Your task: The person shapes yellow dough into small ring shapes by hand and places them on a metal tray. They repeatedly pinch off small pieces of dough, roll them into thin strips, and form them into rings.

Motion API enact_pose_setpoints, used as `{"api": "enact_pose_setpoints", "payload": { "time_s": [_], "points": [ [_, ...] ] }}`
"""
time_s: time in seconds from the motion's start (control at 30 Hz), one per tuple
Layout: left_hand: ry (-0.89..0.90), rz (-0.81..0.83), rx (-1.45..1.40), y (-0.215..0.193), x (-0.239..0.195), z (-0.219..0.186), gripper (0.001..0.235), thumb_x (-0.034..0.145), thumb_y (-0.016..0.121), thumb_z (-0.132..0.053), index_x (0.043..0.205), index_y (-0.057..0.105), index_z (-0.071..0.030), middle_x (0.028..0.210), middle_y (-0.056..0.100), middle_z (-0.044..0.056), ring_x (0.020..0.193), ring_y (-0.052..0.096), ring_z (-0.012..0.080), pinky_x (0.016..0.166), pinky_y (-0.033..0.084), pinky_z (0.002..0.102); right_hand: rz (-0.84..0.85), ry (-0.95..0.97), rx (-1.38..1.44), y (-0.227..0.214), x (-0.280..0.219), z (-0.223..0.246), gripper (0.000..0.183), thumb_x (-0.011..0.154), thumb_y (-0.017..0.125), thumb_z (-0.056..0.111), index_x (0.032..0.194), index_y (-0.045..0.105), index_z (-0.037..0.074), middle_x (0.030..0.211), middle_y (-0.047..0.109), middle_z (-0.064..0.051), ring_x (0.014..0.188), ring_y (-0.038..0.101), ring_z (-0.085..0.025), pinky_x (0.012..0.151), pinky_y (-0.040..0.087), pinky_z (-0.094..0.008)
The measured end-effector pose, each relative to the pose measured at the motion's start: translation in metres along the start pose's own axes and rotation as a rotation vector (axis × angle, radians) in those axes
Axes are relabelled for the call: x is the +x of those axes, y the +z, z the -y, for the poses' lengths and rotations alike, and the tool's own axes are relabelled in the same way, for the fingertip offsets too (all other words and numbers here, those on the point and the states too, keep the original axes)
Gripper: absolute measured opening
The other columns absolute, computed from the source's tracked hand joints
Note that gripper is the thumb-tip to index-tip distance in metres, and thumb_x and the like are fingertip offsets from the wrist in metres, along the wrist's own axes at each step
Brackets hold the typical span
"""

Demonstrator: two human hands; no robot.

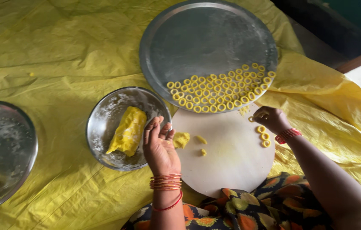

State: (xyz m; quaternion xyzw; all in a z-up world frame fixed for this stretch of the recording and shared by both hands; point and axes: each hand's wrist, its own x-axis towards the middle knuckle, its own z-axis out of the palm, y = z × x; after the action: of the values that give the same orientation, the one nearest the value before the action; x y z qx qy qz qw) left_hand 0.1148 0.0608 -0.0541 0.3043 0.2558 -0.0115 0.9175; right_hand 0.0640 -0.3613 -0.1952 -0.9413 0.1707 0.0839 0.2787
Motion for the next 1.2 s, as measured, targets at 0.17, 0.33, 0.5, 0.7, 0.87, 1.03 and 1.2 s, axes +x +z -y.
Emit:
{"api": "enact_pose_setpoints", "payload": {
  "time_s": [0.17, 0.33, 0.5, 0.7, 0.87, 1.03, 1.2],
  "points": [
    [0.01, 0.009, 0.033, 0.002, -0.002, 0.006, 0.018, 0.095, 0.065, -0.016, 0.112, 0.068, -0.01, 0.114, 0.07, 0.003, 0.092, 0.063, 0.0157, 0.086, 0.049, 0.035, -0.042, -0.13, 0.238, 0.012, 0.052, 0.076, 0.03, 0.085, 0.083, 0.022, 0.11, 0.074, 0.007, 0.1, 0.079, -0.006, 0.09, 0.075, -0.013, 0.081, 0.06, -0.029],
    [0.001, -0.019, 0.058, 0.003, -0.004, 0.005, 0.018, 0.095, 0.065, -0.016, 0.111, 0.068, -0.008, 0.113, 0.071, 0.004, 0.092, 0.062, 0.0158, 0.085, 0.048, 0.034, -0.057, -0.167, 0.286, 0.054, 0.125, 0.17, 0.024, 0.086, 0.081, 0.022, 0.106, 0.076, 0.01, 0.099, 0.079, -0.005, 0.088, 0.077, -0.014, 0.079, 0.061, -0.029],
    [0.014, -0.012, 0.059, 0.007, -0.003, 0.002, 0.018, 0.095, 0.066, -0.016, 0.11, 0.07, -0.006, 0.11, 0.069, 0.005, 0.092, 0.062, 0.0161, 0.083, 0.049, 0.032, -0.149, -0.25, -0.022, 0.091, 0.182, 0.22, 0.019, 0.087, 0.08, 0.025, 0.103, 0.079, 0.015, 0.1, 0.079, -0.007, 0.087, 0.075, -0.023, 0.08, 0.059, -0.036],
    [-0.043, -0.016, 0.071, 0.013, -0.002, 0.003, 0.018, 0.095, 0.064, -0.015, 0.108, 0.071, -0.004, 0.111, 0.069, 0.005, 0.092, 0.063, 0.0153, 0.081, 0.052, 0.031, -0.083, -0.209, -0.078, 0.117, 0.216, 0.234, 0.017, 0.091, 0.073, 0.021, 0.106, 0.078, 0.017, 0.102, 0.078, -0.005, 0.09, 0.075, -0.023, 0.084, 0.059, -0.038],
    [-0.082, -0.005, 0.061, 0.016, -0.003, 0.005, 0.021, 0.094, 0.063, -0.013, 0.11, 0.071, -0.003, 0.112, 0.068, 0.005, 0.091, 0.062, 0.0141, 0.082, 0.051, 0.031, -0.056, -0.245, -0.287, 0.127, 0.227, 0.235, 0.019, 0.093, 0.07, 0.018, 0.111, 0.078, 0.018, 0.115, 0.074, -0.007, 0.111, 0.065, -0.028, 0.096, 0.051, -0.043],
    [-0.073, 0.002, 0.057, 0.013, -0.005, 0.006, 0.021, 0.095, 0.063, -0.013, 0.111, 0.07, -0.002, 0.112, 0.068, 0.005, 0.091, 0.061, 0.0143, 0.082, 0.051, 0.03, -0.002, -0.176, -0.273, 0.13, 0.226, 0.23, 0.032, 0.095, 0.064, 0.014, 0.125, 0.073, 0.021, 0.132, 0.065, -0.008, 0.125, 0.055, -0.03, 0.106, 0.045, -0.042],
    [-0.06, 0.011, 0.07, 0.013, -0.004, 0.008, 0.021, 0.095, 0.062, -0.013, 0.112, 0.07, -0.003, 0.112, 0.068, 0.005, 0.092, 0.061, 0.014, 0.082, 0.051, 0.03, -0.011, -0.212, -0.282, 0.128, 0.221, 0.229, 0.036, 0.094, 0.063, 0.012, 0.128, 0.071, 0.02, 0.13, 0.068, -0.008, 0.126, 0.052, -0.033, 0.108, 0.042, -0.044]
  ]
}}
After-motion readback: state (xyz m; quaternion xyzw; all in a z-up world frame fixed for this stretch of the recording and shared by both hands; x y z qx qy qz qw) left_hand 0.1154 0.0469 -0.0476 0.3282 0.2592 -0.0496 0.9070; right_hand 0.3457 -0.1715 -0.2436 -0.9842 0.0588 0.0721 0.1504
